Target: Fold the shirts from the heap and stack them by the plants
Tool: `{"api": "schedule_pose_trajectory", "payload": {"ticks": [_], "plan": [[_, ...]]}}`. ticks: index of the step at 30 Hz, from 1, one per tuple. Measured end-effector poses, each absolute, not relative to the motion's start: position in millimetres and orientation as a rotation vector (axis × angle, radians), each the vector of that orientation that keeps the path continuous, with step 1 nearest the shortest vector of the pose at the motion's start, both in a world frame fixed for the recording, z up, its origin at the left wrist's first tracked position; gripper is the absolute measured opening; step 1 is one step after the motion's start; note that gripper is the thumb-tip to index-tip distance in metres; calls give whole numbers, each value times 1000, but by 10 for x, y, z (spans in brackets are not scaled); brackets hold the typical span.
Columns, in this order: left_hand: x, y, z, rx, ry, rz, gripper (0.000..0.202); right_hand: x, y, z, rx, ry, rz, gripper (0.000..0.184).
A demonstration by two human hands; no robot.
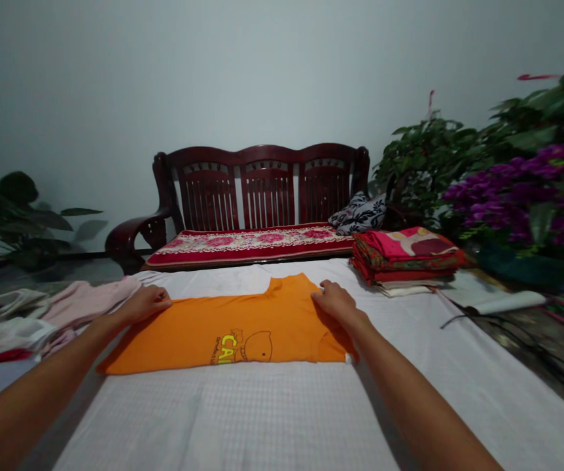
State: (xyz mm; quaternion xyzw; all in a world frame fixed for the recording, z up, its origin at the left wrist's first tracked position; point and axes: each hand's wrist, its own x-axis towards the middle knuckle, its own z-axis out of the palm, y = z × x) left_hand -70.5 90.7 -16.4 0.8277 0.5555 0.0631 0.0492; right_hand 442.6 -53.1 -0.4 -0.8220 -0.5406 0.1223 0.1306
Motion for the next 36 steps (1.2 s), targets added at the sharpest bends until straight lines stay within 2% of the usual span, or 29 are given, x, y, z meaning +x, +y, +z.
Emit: {"api": "schedule_pose_trajectory", "payload": {"ticks": [5,10,13,18,25,31,36], "plan": [[-672,855,-150,2419,1727,219,23,4400,-408,-40,-2422,-1602,411,54],[-652,769,-75,2318,1737,252,30,4365,-476,84,-2551,-1609,485,55],[-654,728,-31,2239,1762,249,30,4363,-517,105,-2548,-1635,533,47],[-679,642,39,1952,1633,581,39,4451,-462,-138,-2130,-1476,778,25],[-698,426,244,1728,1456,751,49,4426,-500,-271,-1650,-1220,960,21],[-513,196,496,1466,1196,622,47,4314,-505,-85,-1486,-1279,944,27],[-147,-67,702,1531,1013,419,46,4165,-355,124,-1331,-1555,794,27]]}}
